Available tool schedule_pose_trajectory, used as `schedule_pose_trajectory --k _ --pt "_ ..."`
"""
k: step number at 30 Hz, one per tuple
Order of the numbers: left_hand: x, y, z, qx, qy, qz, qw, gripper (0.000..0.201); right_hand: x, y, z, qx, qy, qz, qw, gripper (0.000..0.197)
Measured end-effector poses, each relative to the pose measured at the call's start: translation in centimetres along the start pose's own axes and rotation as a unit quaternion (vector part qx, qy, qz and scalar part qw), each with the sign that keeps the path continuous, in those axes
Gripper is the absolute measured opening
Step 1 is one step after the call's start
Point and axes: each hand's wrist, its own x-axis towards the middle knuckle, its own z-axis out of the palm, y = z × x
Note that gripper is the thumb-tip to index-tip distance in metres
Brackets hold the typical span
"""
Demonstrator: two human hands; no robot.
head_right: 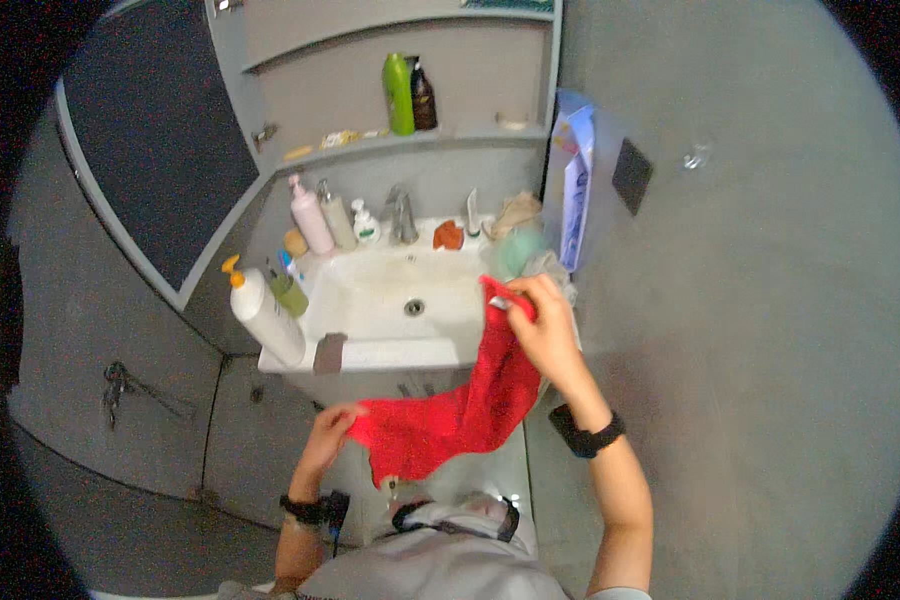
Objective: The person cleans the sink faucet and mirror cabinet using a cloth, then folds two towels and places them on a shelf.
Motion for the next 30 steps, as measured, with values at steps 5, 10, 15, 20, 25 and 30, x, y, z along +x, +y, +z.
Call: schedule_pose_trajectory --k 5,10,15,20,25,30 --pt "2.2 5.0 4.4 -0.039 -0.051 0.053 0.997 0.021 -6.1 -3.0 6.0 0.008 -0.075 0.0 0.997 0.02" --pt "2.9 4.5 6.0 -0.182 -0.018 -0.043 0.982 0.032 -10.1 -4.4 9.9 0.093 -0.059 0.039 0.993 0.015" --pt "3.0 6.4 6.9 -0.024 -0.026 -0.02 0.999 0.03 -12.0 -5.1 10.5 0.11 -0.102 0.046 0.988 0.022" --pt "3.2 6.0 5.2 0.101 -0.057 0.038 0.993 0.021 -12.7 -3.8 8.9 0.258 -0.151 0.137 0.944 0.016" --pt "2.6 7.1 3.2 0.15 -0.143 0.097 0.974 0.018 -12.4 -1.1 7.4 0.192 -0.122 0.134 0.964 0.014" --pt "2.0 9.9 2.9 0.205 -0.183 0.14 0.951 0.02 -12.3 0.4 7.8 0.227 -0.14 0.121 0.956 0.024"
